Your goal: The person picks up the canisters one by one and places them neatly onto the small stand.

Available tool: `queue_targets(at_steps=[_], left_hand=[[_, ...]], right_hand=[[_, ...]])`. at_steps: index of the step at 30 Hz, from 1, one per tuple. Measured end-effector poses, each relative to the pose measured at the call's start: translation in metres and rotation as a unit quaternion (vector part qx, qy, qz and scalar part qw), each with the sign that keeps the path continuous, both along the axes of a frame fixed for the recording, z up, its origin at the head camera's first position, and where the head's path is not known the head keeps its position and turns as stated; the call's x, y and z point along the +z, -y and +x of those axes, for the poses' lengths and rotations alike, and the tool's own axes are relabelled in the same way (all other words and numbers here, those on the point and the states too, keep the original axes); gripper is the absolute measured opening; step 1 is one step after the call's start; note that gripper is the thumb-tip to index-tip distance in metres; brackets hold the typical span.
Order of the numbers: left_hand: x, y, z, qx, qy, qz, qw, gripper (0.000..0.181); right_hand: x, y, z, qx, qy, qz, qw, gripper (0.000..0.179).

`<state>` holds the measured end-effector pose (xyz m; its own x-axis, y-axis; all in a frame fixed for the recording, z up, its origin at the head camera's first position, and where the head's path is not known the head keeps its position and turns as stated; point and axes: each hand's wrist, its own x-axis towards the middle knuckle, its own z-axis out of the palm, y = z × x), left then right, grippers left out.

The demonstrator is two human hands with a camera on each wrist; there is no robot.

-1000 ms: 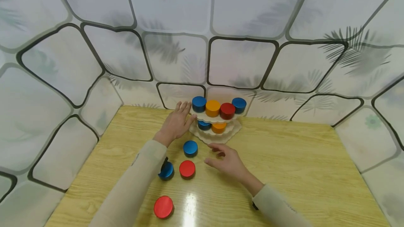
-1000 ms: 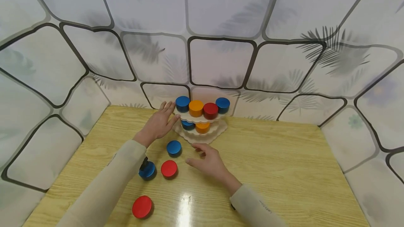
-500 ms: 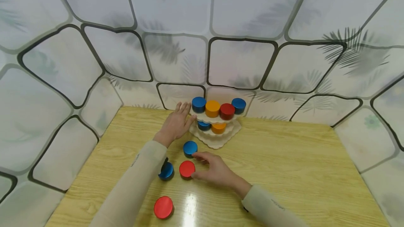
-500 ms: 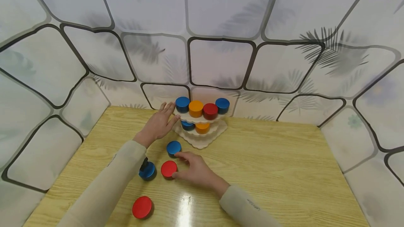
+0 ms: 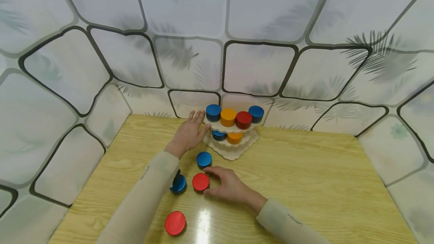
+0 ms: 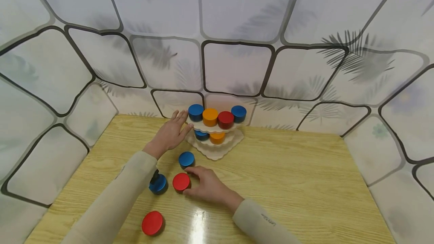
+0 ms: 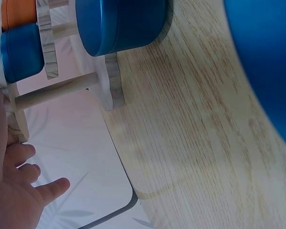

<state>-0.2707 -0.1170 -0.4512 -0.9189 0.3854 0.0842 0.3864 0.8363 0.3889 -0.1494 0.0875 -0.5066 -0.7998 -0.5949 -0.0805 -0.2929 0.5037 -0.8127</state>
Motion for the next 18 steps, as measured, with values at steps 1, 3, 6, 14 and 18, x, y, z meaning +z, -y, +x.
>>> queue_targets(at_steps=[1,3,6,14,18], left_hand=[[-0.0001,-0.0001,0.0001,0.0,-0.001,0.0,1.0,0.072],[-0.0005,-0.0004,0.0001,0.0,-0.003,-0.002,1.0,0.072],[-0.0009,-0.0006,0.0,0.0,-0.002,-0.003,1.0,0.072],[-0.0015,-0.0003,-0.0001,0.0,-0.004,-0.001,1.0,0.072],[-0.0025,-0.0003,-0.0005,0.0,-0.006,-0.002,1.0,0.072]], right_hand=[[0.0,0.0009,0.0002,0.001,-0.003,0.005,1.0,0.067],[-0.0003,0.0028,0.001,0.001,-0.009,0.016,0.9998,0.066],[-0.0011,0.0049,0.002,-0.001,-0.017,0.027,0.9995,0.065],[-0.0024,0.0042,0.0032,-0.016,-0.019,0.027,0.9993,0.062],[-0.0019,-0.0003,0.0029,-0.027,-0.013,0.018,0.9994,0.06]])
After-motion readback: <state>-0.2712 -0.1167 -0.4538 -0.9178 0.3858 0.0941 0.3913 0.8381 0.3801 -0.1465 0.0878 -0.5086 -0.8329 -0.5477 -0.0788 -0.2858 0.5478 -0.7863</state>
